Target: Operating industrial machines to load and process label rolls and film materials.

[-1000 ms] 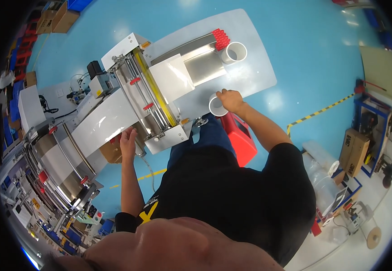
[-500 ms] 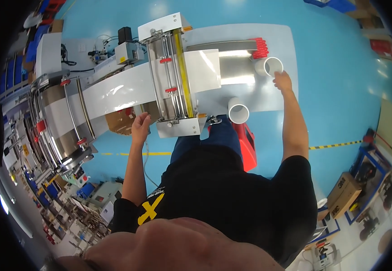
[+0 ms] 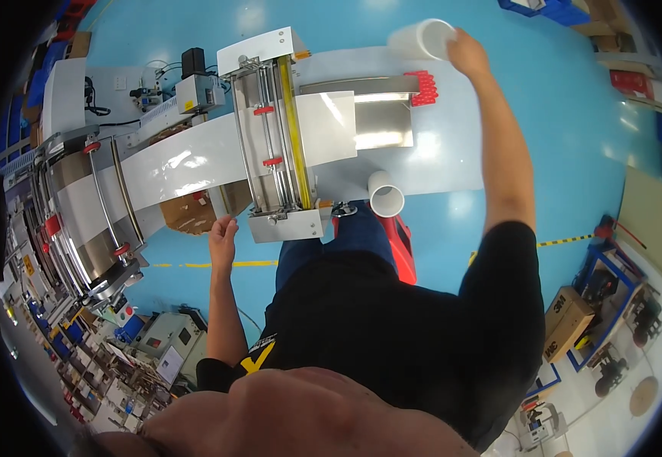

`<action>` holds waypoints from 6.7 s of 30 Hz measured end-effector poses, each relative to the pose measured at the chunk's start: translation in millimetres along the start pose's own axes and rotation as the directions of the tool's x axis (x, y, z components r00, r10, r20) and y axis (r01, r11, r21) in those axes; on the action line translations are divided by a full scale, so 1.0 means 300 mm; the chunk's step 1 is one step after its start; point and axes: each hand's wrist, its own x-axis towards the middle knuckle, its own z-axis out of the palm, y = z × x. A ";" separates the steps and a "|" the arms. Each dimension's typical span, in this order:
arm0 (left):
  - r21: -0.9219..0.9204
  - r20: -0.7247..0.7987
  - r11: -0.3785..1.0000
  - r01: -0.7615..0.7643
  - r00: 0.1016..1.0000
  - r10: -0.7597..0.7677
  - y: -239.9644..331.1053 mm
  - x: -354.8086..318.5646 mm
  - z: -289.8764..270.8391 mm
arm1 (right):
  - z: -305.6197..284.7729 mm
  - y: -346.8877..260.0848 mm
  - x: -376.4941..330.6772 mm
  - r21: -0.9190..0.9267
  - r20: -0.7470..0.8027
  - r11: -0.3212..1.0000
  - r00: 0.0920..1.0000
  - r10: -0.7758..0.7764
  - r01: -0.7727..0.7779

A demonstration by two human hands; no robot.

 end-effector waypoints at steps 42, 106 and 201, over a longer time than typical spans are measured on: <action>0.366 -0.012 0.930 0.013 1.000 -0.009 0.013 -0.038 0.008 | 0.387 0.035 -0.228 0.298 -0.143 0.913 0.959 -0.245 0.278; -0.011 0.141 0.991 -0.133 0.981 0.133 0.222 0.112 0.208 | 0.457 -0.437 -0.202 0.012 0.384 0.865 0.796 -0.468 0.502; 0.539 -0.757 0.783 0.311 0.586 0.289 -1.013 -0.291 -1.958 | 0.643 -1.531 -1.356 0.110 0.225 0.611 0.579 -0.783 0.784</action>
